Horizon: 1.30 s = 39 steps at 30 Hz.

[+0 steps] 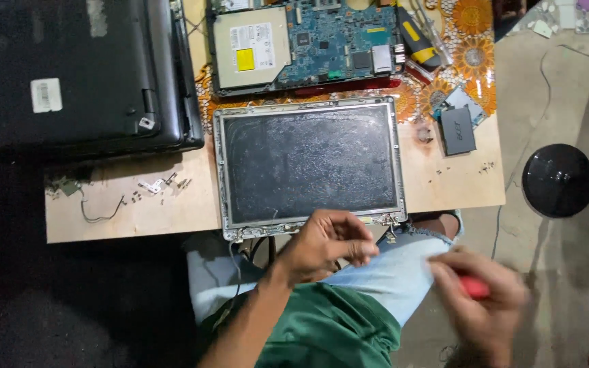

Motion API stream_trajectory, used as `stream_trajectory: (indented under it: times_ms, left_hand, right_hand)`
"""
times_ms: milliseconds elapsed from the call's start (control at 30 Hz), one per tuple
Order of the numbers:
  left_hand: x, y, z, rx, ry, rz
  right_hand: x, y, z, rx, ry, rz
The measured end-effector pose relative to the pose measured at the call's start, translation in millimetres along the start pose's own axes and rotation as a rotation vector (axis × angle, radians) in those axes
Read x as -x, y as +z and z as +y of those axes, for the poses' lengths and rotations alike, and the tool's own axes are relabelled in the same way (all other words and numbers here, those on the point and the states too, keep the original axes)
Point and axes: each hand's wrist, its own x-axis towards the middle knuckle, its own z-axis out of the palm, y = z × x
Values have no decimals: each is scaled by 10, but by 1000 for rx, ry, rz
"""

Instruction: Using a screwdriver to remove or install screws on a laptop screen panel and hinges during a repair.

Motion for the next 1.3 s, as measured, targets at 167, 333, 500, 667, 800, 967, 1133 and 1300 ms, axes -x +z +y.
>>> stream_trajectory:
  times_ms: [167,333,500,667,800,967,1133,1300]
  left_hand:
    - [47,-7,-328,108,-184,-139]
    - [58,44,-330,-21,-292,-118]
    - [36,146,-390,20,-291,-80]
    - [34,118,-541,33,-247,-70]
    - [27,96,-600,68,-215,-40]
    - [5,99,-692,67,-183,24]
    - [-69,151,-713,-53,-51,152]
    - [-80,138,-554,-448,-4,273]
  right_hand:
    - [94,165,55,2,-34,-398]
    - [197,95,249,-242,86,-413]
    - [128,-21,316,-270,76,-481]
    - [46,-20,257,-223,103,-535]
    - [36,-1,260,-153,131,-568]
    - [58,7,329,-20,131,-610]
    - [61,-2,474,48,138,-416]
    - [-328,11,887,262,-45,-323]
